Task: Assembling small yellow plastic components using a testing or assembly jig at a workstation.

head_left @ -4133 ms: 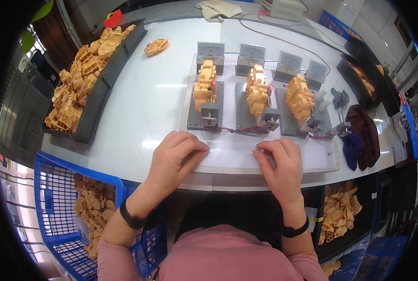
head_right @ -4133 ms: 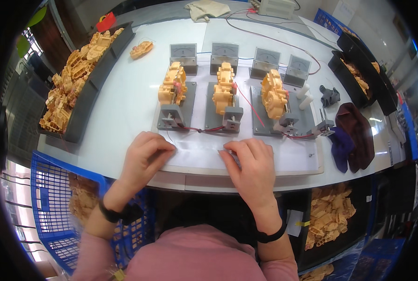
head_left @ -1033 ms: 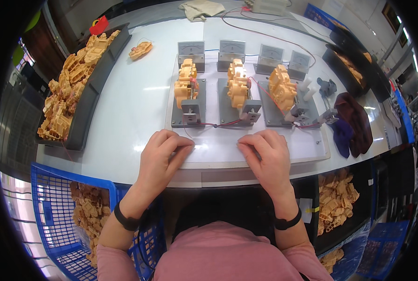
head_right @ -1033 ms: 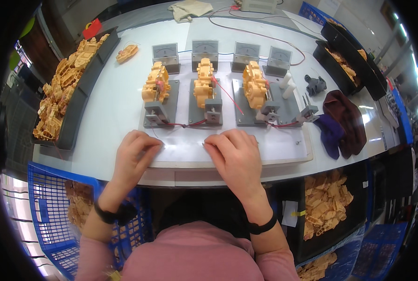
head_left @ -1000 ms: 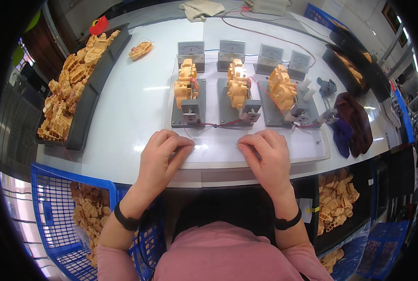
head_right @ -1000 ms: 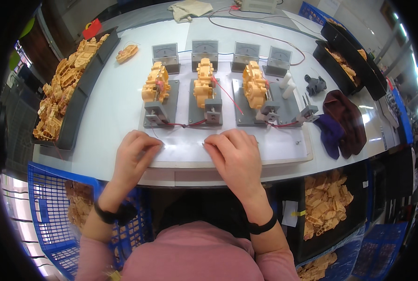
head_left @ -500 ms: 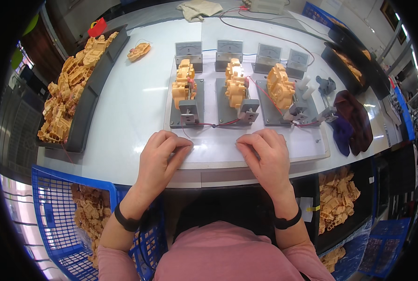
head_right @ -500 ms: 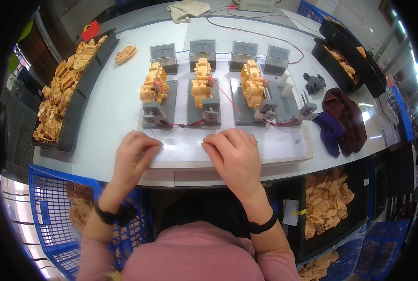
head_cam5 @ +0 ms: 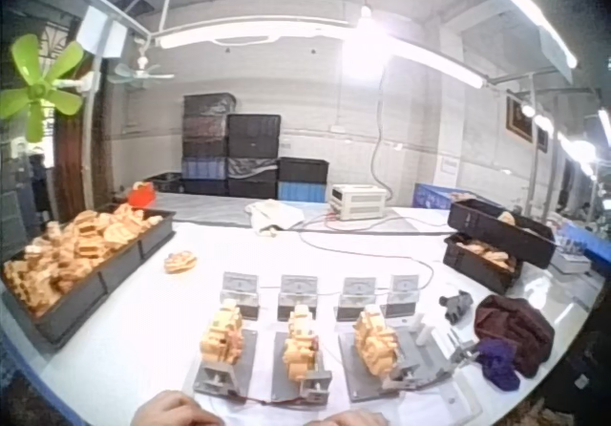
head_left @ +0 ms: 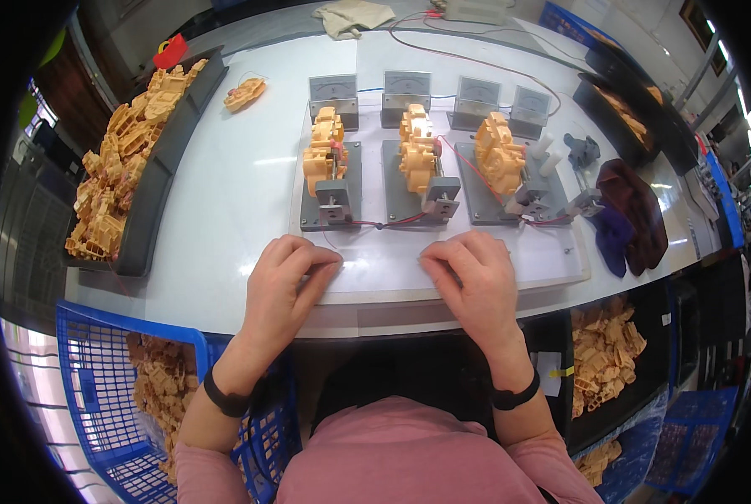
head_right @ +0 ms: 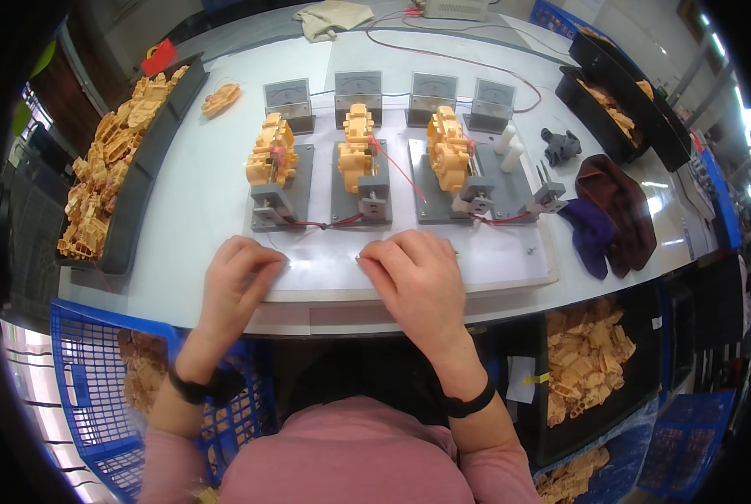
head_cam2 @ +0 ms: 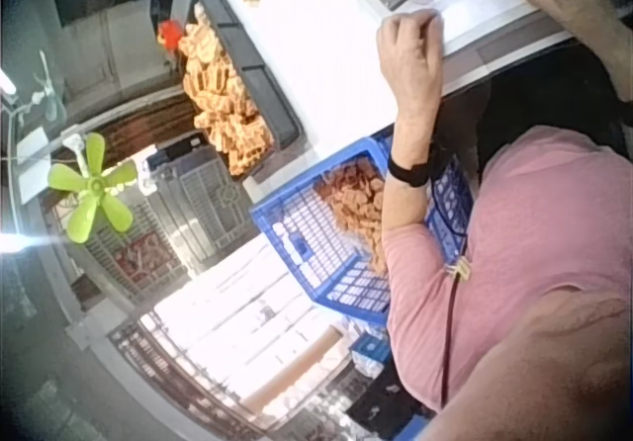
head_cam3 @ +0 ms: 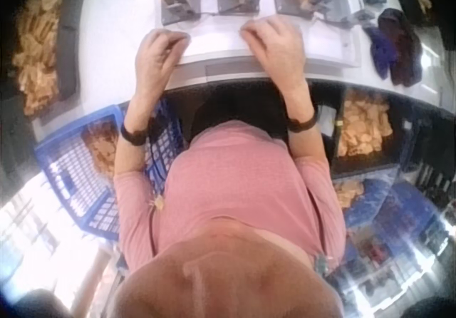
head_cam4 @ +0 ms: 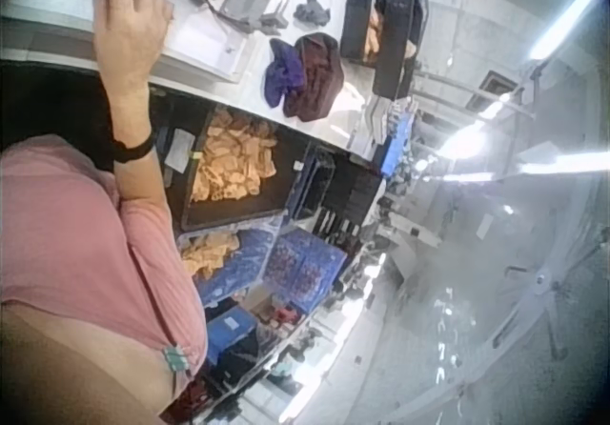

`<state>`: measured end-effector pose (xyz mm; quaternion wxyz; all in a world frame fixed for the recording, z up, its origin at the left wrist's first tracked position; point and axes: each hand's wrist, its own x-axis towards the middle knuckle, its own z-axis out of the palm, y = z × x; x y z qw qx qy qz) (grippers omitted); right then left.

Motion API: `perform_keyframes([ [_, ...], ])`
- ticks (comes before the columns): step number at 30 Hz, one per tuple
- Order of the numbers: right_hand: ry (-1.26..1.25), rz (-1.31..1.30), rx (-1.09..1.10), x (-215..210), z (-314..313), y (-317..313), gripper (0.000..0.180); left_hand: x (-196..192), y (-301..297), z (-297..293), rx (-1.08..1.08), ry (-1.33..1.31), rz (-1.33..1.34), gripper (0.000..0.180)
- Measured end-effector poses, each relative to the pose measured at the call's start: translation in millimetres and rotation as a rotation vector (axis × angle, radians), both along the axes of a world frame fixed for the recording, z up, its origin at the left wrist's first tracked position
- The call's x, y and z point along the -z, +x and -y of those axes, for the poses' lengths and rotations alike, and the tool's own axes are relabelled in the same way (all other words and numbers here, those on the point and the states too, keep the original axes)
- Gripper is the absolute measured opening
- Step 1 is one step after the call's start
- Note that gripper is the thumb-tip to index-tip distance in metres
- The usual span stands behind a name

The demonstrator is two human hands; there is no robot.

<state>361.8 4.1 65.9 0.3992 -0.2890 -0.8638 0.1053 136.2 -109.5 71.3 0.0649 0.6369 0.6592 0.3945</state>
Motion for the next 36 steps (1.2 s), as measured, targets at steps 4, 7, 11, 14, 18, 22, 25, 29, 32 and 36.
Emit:
perform_keyframes([
  [4, 0.005, -0.012, -0.024, -1, 0, 0, 0.011, -4, 4, 0, -0.015, 0.000, 0.020, 0.008],
  [7, 0.006, -0.001, -0.018, -1, 0, 1, 0.011, -5, 7, -1, -0.044, -0.017, 0.062, 0.007],
  [11, 0.023, 0.010, -0.026, -2, -1, 5, 0.013, -3, 7, -2, -0.039, -0.008, 0.067, 0.007],
  [14, -0.046, 0.025, -0.023, -10, 2, 13, 0.016, -1, 5, -1, -0.032, 0.007, 0.030, 0.007],
  [18, -0.037, -0.052, 0.144, -15, -5, 48, 0.021, -1, 5, -1, -0.042, 0.008, 0.058, 0.007],
  [22, -0.098, 0.055, 0.195, -10, -12, 71, 0.018, -1, 3, -1, -0.038, 0.008, 0.057, 0.007],
  [25, -0.127, 0.043, 0.187, -7, -12, 70, 0.012, -1, 5, -2, -0.018, 0.024, 0.046, 0.006],
  [29, -0.111, -0.014, 0.178, -4, -15, 70, 0.009, 0, 5, 0, -0.023, 0.018, 0.075, 0.006],
  [32, -0.099, -0.005, 0.171, -1, -18, 70, 0.009, 4, 4, 0, -0.028, 0.015, 0.076, 0.007],
  [36, -0.053, 0.011, 0.190, -2, -16, 70, 0.008, 6, 3, -1, -0.027, 0.028, 0.079, 0.007],
])
